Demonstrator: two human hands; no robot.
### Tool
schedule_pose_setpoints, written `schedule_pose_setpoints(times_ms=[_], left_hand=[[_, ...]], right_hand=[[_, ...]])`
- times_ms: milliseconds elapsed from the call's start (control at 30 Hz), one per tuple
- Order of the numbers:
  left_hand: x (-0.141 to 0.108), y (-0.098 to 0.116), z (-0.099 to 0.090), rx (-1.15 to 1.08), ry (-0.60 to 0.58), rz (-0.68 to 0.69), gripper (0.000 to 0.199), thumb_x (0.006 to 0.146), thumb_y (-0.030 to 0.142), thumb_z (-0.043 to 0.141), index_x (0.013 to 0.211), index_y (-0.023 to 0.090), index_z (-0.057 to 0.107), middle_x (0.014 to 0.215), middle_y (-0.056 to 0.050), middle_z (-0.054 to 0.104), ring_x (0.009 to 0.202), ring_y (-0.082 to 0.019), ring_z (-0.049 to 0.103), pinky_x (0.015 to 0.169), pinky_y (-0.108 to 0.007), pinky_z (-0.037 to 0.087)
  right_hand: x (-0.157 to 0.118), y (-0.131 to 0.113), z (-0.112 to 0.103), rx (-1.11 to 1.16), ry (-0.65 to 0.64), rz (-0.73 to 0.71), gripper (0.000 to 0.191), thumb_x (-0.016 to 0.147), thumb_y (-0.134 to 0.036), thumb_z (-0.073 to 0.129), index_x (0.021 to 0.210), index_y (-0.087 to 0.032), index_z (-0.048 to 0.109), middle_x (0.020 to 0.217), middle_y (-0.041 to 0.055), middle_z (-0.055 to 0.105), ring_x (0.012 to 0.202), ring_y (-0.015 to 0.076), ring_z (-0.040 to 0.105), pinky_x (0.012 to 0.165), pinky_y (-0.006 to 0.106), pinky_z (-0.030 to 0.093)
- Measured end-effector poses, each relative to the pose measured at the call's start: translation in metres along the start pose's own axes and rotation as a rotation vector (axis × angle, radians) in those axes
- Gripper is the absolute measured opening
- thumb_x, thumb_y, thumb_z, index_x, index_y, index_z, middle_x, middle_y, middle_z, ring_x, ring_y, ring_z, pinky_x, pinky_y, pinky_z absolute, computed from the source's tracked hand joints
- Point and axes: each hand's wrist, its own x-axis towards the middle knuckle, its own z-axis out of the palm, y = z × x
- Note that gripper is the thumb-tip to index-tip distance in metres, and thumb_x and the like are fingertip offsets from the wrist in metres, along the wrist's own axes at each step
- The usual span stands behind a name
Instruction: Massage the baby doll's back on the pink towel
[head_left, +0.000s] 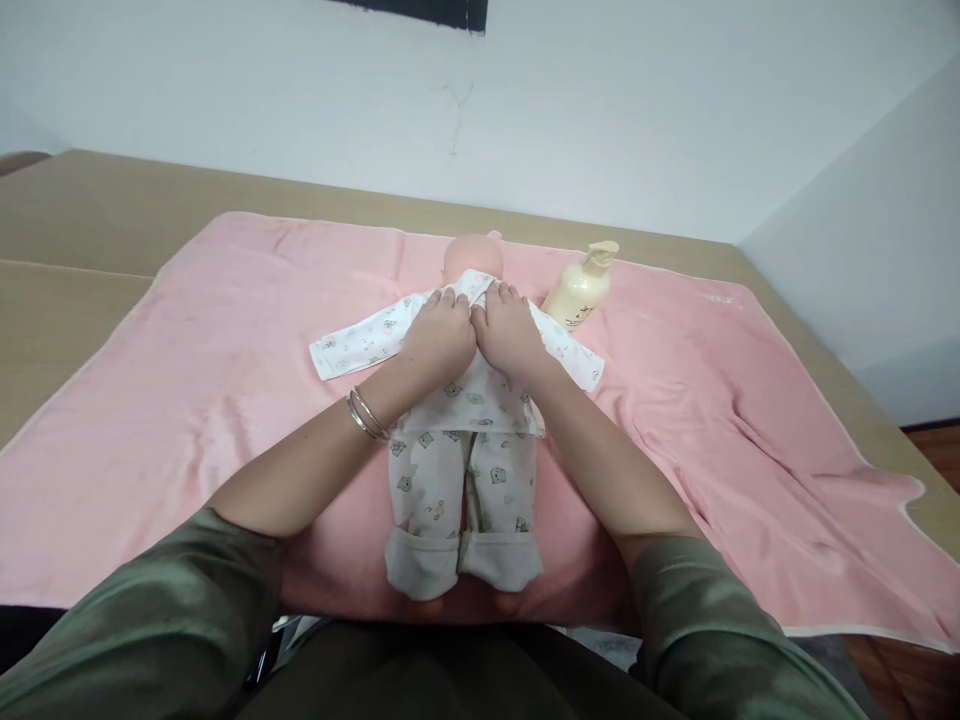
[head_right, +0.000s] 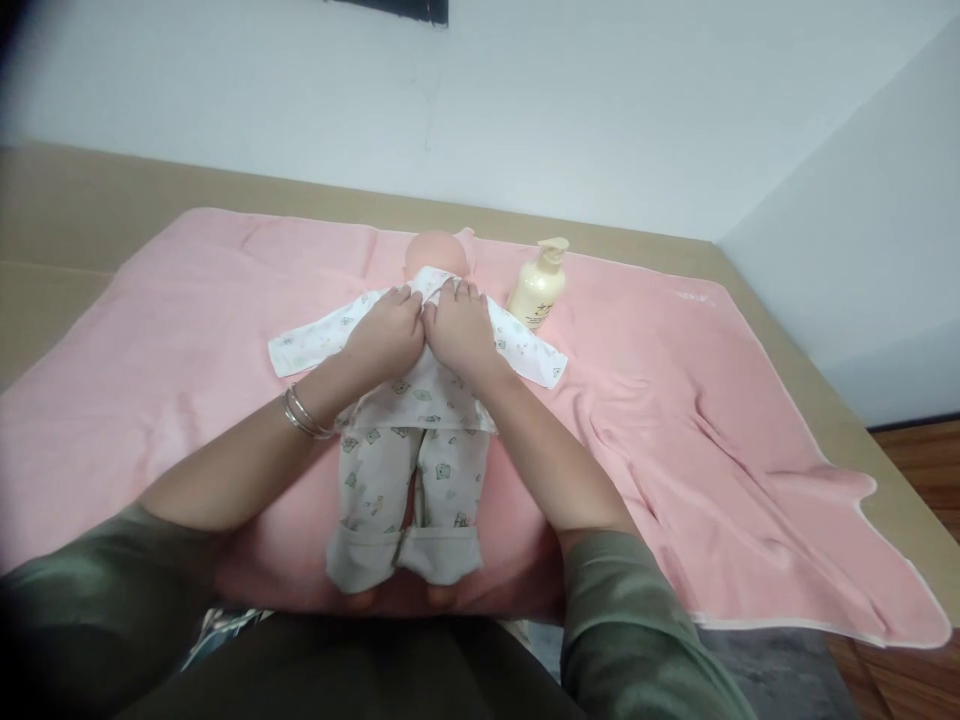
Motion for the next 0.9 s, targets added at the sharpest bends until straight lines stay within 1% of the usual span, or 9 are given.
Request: schedule_pose_setpoints(times_ms=[133,233,400,500,567,633,733,833,900], left_hand=[[0.013,-0.018,-0.01,-0.068,-0.038,-0.156,0.04,0.096,0.013,0.032,0.119,0.009,0.065,0.123,-0.021,0.072,0.118,-0.03,0.066,0.107,-0.045,0.052],[0.016,-0.023,-0.008,-0.08,-0.026,-0.213,0.04,0.098,0.015,0.03,0.117,0.009,0.065,0.12,-0.021,0.072,0.115,-0.031,0.067,0.105,-0.045,0.054],[0.003,-0.007,0.005,0.099,0.018,-0.052,0.038,0.091,0.008,0.039,0.116,0.005,0.067,0.121,-0.025,0.07,0.127,-0.037,0.061,0.117,-0.052,0.043],[-0.003,0.002,0.009,0.131,0.043,-0.046,0.041,0.092,0.008,0.038,0.122,0.002,0.065,0.126,-0.027,0.068,0.132,-0.038,0.058,0.119,-0.054,0.04],[-0.003,0.002,0.008,0.154,0.038,-0.034,0.042,0.094,0.009,0.035,0.121,0.001,0.066,0.127,-0.027,0.068,0.133,-0.037,0.058,0.12,-0.051,0.04],[0.001,-0.002,0.005,0.173,0.006,0.005,0.042,0.095,0.01,0.032,0.113,0.002,0.069,0.121,-0.026,0.07,0.13,-0.037,0.059,0.12,-0.05,0.04],[0.011,-0.018,0.002,0.066,-0.004,-0.037,0.039,0.095,0.014,0.033,0.106,0.008,0.07,0.114,-0.023,0.072,0.121,-0.035,0.063,0.114,-0.05,0.046],[0.02,-0.033,0.002,-0.159,0.031,-0.154,0.034,0.096,0.025,0.037,0.11,0.015,0.067,0.117,-0.017,0.073,0.111,-0.03,0.066,0.103,-0.046,0.053],[0.022,-0.037,0.004,-0.229,0.029,-0.168,0.033,0.097,0.029,0.038,0.109,0.017,0.066,0.117,-0.015,0.074,0.108,-0.029,0.067,0.101,-0.045,0.054]], right_hand=[[-0.025,-0.024,-0.001,-0.076,-0.014,-0.044,0.061,0.103,-0.022,0.032,0.159,0.004,0.036,0.167,0.0293,0.037,0.158,0.0409,0.033,0.129,0.056,0.025],[-0.03,-0.03,-0.005,-0.085,-0.082,-0.083,0.061,0.102,-0.017,0.033,0.159,0.0,0.037,0.171,0.0251,0.03,0.161,0.0398,0.028,0.132,0.054,0.022],[-0.008,-0.005,-0.006,0.028,-0.07,-0.105,0.061,0.104,-0.022,0.029,0.158,0.006,0.035,0.168,0.0269,0.035,0.16,0.0357,0.031,0.132,0.048,0.025],[0.005,0.01,-0.002,0.113,-0.044,-0.063,0.067,0.106,-0.033,0.032,0.159,0.008,0.032,0.168,0.0269,0.035,0.16,0.0355,0.029,0.132,0.048,0.025],[0.007,0.011,-0.001,0.114,-0.034,-0.039,0.068,0.106,-0.036,0.033,0.159,0.007,0.031,0.169,0.0262,0.034,0.161,0.0364,0.027,0.132,0.05,0.024],[0.002,0.006,-0.001,0.071,-0.029,-0.013,0.066,0.106,-0.033,0.032,0.159,0.006,0.033,0.168,0.0265,0.036,0.159,0.0386,0.029,0.131,0.054,0.024],[-0.011,-0.01,-0.003,-0.016,-0.019,0.009,0.062,0.104,-0.027,0.031,0.158,0.005,0.036,0.164,0.0283,0.041,0.155,0.0416,0.037,0.128,0.057,0.028],[-0.023,-0.021,-0.007,-0.073,-0.013,-0.022,0.061,0.103,-0.025,0.034,0.156,0.004,0.039,0.162,0.0291,0.044,0.151,0.0415,0.042,0.124,0.055,0.035],[-0.024,-0.021,-0.01,-0.069,-0.01,-0.044,0.058,0.102,-0.024,0.034,0.153,0.002,0.044,0.159,0.0278,0.049,0.148,0.0399,0.046,0.121,0.053,0.04]])
